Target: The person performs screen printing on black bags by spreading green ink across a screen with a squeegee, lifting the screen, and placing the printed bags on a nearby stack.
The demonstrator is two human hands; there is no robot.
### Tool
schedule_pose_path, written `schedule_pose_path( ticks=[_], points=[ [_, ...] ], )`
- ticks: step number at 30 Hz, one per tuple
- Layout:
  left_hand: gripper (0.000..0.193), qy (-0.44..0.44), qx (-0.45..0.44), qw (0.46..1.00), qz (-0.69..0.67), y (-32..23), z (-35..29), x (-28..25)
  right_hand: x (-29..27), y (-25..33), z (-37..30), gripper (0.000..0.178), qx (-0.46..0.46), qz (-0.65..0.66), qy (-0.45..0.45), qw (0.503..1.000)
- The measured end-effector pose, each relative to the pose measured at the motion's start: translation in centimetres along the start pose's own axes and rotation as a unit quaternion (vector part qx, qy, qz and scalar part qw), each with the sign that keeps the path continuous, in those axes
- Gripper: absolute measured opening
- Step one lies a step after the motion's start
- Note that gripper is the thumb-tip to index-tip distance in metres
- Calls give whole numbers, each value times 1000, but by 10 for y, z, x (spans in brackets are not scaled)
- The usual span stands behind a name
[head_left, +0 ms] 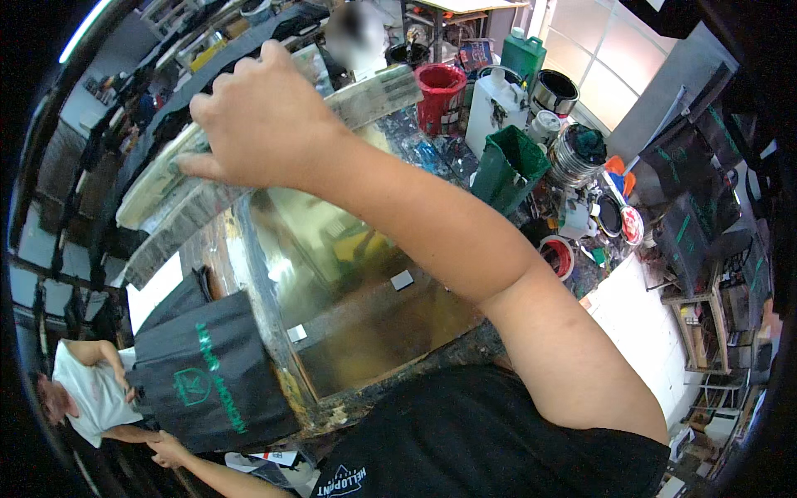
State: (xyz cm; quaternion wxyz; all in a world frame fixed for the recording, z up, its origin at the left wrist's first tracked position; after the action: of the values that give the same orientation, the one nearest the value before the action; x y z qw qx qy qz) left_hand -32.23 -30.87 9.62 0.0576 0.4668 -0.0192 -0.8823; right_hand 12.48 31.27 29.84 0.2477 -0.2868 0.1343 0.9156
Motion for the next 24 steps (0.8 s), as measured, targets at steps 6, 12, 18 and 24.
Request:
schedule_pose_path(
  ticks=[6,12,18,24],
  points=[
    [39,-112,374,852,-349,-231,-144,-132,-2,-8,-2,55,12,6,32,999],
    [62,77,366,899,-227,-289,-145,-33,-3,4,9,56,2,29,71,997],
    [80,154,296,942,-26,-298,-163,15,17,6,15,48,14,57,79,995],
    [66,162,345,921,-84,-311,-173,-20,24,-5,24,38,0,35,77,996]
  ],
)
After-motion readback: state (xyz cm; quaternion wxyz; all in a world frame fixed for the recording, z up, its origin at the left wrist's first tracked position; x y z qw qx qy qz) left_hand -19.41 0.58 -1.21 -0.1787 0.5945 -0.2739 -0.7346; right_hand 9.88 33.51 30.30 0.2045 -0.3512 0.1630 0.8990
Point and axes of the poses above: each hand's wrist, its own z-axis towards the middle knuckle, its own x-axis out of the palm, y = z × x, the point moved 4 cm from there along z, towards the middle knuckle, and after that the axes turned 10 degrees about x, right-handed, at the moved point
